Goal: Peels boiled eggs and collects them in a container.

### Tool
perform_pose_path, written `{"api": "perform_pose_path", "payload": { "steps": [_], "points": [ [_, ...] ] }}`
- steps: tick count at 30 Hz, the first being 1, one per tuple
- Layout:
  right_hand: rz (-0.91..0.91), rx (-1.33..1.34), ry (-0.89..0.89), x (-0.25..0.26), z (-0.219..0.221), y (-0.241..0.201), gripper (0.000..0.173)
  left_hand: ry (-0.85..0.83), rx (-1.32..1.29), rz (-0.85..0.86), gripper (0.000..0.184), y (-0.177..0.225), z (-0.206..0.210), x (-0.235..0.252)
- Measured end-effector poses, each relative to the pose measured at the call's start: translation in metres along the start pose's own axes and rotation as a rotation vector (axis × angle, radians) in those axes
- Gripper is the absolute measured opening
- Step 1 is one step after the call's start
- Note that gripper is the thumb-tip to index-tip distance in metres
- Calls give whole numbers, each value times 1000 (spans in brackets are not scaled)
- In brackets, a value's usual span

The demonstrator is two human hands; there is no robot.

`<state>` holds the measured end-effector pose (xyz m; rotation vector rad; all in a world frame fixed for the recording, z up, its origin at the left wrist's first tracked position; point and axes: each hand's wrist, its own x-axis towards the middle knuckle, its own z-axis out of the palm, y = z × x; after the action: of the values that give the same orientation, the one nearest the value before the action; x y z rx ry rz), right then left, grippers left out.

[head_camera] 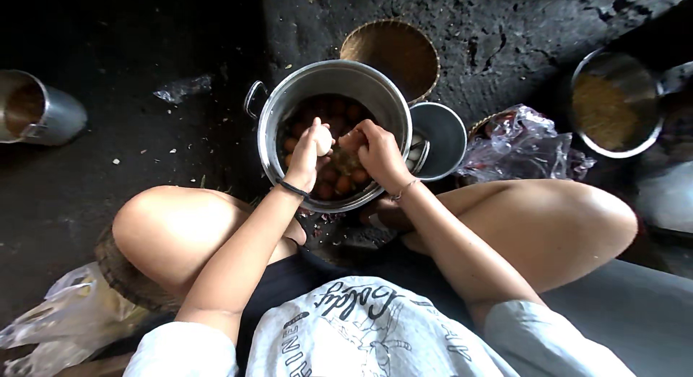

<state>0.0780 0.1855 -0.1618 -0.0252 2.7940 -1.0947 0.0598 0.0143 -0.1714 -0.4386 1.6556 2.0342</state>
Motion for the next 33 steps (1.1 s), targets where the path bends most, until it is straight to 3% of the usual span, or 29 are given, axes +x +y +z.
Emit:
{"api": "perform_pose_path", "payload": {
  "steps": [2, 6, 11, 15, 19, 23, 25, 27, 29, 33],
  "points": [
    [88, -143, -99, 2, -2, -2, 23, 12, 130, 84, 49, -3, -11, 15],
    [192, -298, -343, 6, 7, 0, 32, -77, 515, 88, 40, -12, -17, 31],
    [50, -354, -530, 9, 17, 17, 27, -199, 782, -44, 45, -35, -14, 41],
    [75, -444, -543, 9, 17, 15, 25, -254, 777, 70, 54, -34, -18, 48],
    [79, -394, -516, 20, 19, 21, 34, -207, 1266, 153, 39, -24, -25, 37],
    [182, -470, -443, 37, 21, 18, 40, -233, 1615, 24, 30, -26, -22, 26],
    [312, -586, -459, 39, 24, -1, 32, -206, 1664, -21, 39, -20, -19, 18],
    [393, -665, -476, 40, 27, -14, 26, -184, 1710, -65, 32, -12, -17, 12],
    [352, -636, -421, 48, 27, -12, 25, -169, 1748, -107, 22, -8, -17, 11],
    [150, -581, -542, 72, 42, 10, 49, -154, 1741, -122, 25, -9, -20, 13]
  ]
}}
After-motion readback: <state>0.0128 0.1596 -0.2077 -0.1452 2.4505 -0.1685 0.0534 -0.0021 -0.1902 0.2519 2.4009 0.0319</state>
